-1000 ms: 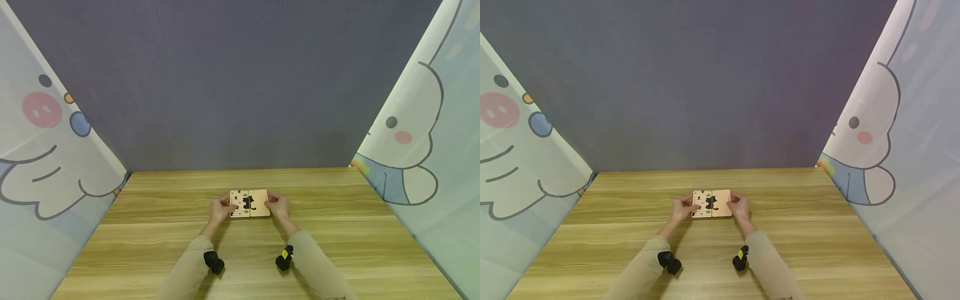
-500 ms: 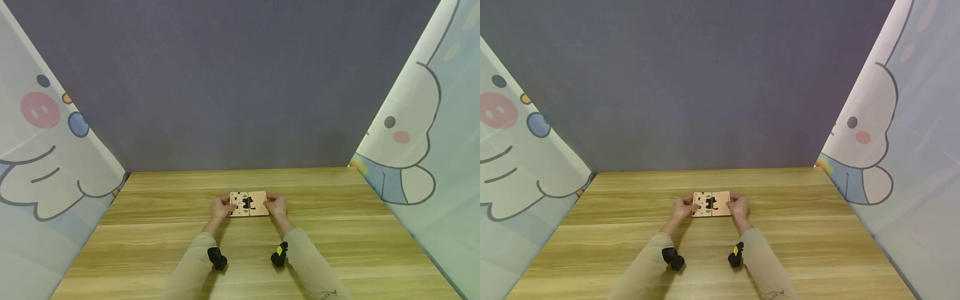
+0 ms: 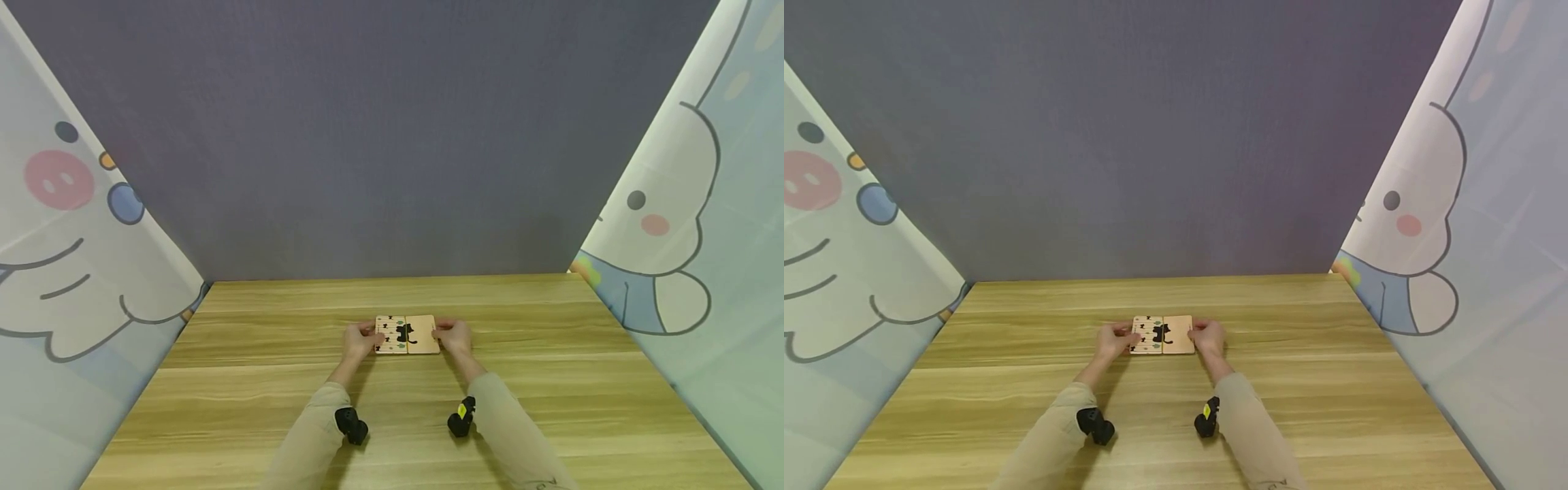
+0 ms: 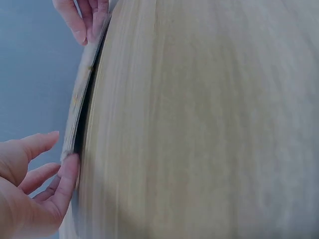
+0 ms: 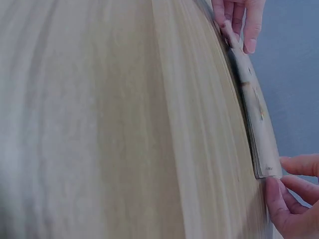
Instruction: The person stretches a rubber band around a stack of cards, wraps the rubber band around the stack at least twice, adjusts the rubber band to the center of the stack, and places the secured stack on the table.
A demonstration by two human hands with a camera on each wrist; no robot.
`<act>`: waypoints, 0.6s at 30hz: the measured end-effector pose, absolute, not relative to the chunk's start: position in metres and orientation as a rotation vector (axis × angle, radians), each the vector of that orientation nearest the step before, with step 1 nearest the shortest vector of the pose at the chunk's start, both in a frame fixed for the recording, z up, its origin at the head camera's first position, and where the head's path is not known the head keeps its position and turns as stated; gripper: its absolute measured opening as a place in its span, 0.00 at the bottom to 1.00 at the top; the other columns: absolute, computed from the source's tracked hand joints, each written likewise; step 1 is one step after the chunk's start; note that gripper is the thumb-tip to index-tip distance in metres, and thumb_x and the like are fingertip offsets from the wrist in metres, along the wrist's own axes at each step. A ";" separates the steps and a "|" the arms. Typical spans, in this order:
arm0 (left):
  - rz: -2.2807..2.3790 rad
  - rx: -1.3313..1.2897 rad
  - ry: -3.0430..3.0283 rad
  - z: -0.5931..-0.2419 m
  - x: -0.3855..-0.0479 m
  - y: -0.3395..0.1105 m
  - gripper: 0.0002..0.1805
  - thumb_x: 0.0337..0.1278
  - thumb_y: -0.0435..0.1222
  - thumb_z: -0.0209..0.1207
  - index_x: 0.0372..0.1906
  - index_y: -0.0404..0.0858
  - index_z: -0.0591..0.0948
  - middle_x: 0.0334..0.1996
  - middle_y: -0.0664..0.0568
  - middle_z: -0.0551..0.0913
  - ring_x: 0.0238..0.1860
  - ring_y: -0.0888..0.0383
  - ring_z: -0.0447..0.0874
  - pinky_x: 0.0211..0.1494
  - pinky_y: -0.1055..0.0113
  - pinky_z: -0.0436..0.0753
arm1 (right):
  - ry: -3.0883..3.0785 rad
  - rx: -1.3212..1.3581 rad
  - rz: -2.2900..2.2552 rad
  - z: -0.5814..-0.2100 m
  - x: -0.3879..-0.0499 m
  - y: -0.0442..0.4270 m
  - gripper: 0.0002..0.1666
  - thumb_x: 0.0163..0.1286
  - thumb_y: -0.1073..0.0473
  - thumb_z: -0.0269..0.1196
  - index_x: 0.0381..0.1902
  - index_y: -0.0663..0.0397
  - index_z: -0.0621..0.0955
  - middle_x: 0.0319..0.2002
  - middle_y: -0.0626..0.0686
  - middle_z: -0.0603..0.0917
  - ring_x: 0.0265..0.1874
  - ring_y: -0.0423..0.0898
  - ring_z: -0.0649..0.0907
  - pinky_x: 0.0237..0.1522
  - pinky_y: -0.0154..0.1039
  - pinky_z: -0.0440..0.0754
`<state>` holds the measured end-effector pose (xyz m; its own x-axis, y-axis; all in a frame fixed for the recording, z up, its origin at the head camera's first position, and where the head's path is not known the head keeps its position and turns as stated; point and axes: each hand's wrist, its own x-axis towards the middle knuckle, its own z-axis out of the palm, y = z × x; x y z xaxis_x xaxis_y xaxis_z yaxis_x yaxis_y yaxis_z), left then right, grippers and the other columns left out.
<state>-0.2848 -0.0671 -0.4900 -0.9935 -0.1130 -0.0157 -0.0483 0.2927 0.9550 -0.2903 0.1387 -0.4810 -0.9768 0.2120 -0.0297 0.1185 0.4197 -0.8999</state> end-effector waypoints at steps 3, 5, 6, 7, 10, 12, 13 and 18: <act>-1.777 0.157 -2.517 -0.486 -0.283 -0.069 0.19 0.45 0.28 0.62 0.46 0.26 0.77 0.22 0.45 0.77 0.13 0.63 0.70 0.15 0.72 0.73 | -2.589 -0.263 1.590 -0.480 -0.289 0.142 0.14 0.52 0.68 0.64 0.37 0.70 0.81 0.31 0.60 0.82 0.30 0.51 0.80 0.27 0.35 0.78; -1.722 0.146 -2.548 -0.483 -0.281 -0.071 0.18 0.46 0.29 0.61 0.45 0.25 0.77 0.23 0.44 0.78 0.16 0.61 0.72 0.17 0.71 0.75 | -2.606 -0.218 1.558 -0.479 -0.288 0.145 0.14 0.53 0.67 0.63 0.38 0.71 0.80 0.33 0.62 0.82 0.32 0.53 0.80 0.29 0.38 0.78; -1.691 0.138 -2.562 -0.481 -0.280 -0.072 0.17 0.47 0.29 0.61 0.44 0.25 0.77 0.24 0.44 0.78 0.19 0.60 0.73 0.18 0.70 0.75 | -2.616 -0.195 1.548 -0.479 -0.287 0.146 0.15 0.54 0.66 0.63 0.39 0.71 0.79 0.34 0.62 0.81 0.34 0.54 0.79 0.31 0.39 0.78; -1.668 0.138 -2.573 -0.480 -0.279 -0.074 0.17 0.47 0.30 0.60 0.44 0.25 0.78 0.25 0.43 0.79 0.21 0.58 0.74 0.19 0.70 0.76 | -2.632 -0.174 1.525 -0.478 -0.287 0.148 0.16 0.55 0.65 0.63 0.40 0.71 0.79 0.35 0.62 0.81 0.35 0.55 0.79 0.33 0.40 0.78; -1.572 0.065 -2.606 -0.476 -0.274 -0.078 0.17 0.50 0.31 0.59 0.44 0.23 0.77 0.29 0.40 0.80 0.28 0.52 0.77 0.23 0.68 0.77 | -2.700 -0.072 1.426 -0.478 -0.286 0.155 0.19 0.58 0.62 0.62 0.44 0.71 0.77 0.38 0.64 0.80 0.38 0.56 0.79 0.37 0.43 0.78; -1.517 0.012 -2.623 -0.474 -0.271 -0.081 0.18 0.52 0.32 0.58 0.45 0.22 0.76 0.31 0.38 0.80 0.28 0.51 0.78 0.22 0.68 0.77 | -2.752 0.014 1.350 -0.476 -0.285 0.160 0.22 0.59 0.60 0.61 0.47 0.72 0.75 0.42 0.66 0.79 0.40 0.58 0.78 0.39 0.45 0.78; -1.490 -0.024 -2.633 -0.474 -0.270 -0.083 0.19 0.53 0.33 0.57 0.46 0.22 0.75 0.31 0.38 0.81 0.25 0.49 0.78 0.20 0.67 0.76 | -2.775 0.075 1.286 -0.474 -0.286 0.162 0.24 0.60 0.59 0.60 0.49 0.73 0.73 0.44 0.67 0.77 0.42 0.59 0.78 0.41 0.47 0.77; -1.234 -0.178 -2.696 -0.472 -0.264 -0.092 0.23 0.59 0.38 0.52 0.52 0.23 0.71 0.37 0.32 0.79 0.29 0.39 0.78 0.31 0.55 0.80 | -2.817 0.322 1.003 -0.466 -0.283 0.173 0.32 0.64 0.54 0.56 0.57 0.74 0.64 0.54 0.73 0.67 0.49 0.66 0.71 0.49 0.57 0.69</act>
<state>-0.2643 -0.0919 -0.4718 -0.9782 0.0369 0.2041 0.1787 0.6500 0.7386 -0.2832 0.1733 -0.4661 -0.9681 -0.1553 0.1969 -0.2447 0.7558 -0.6074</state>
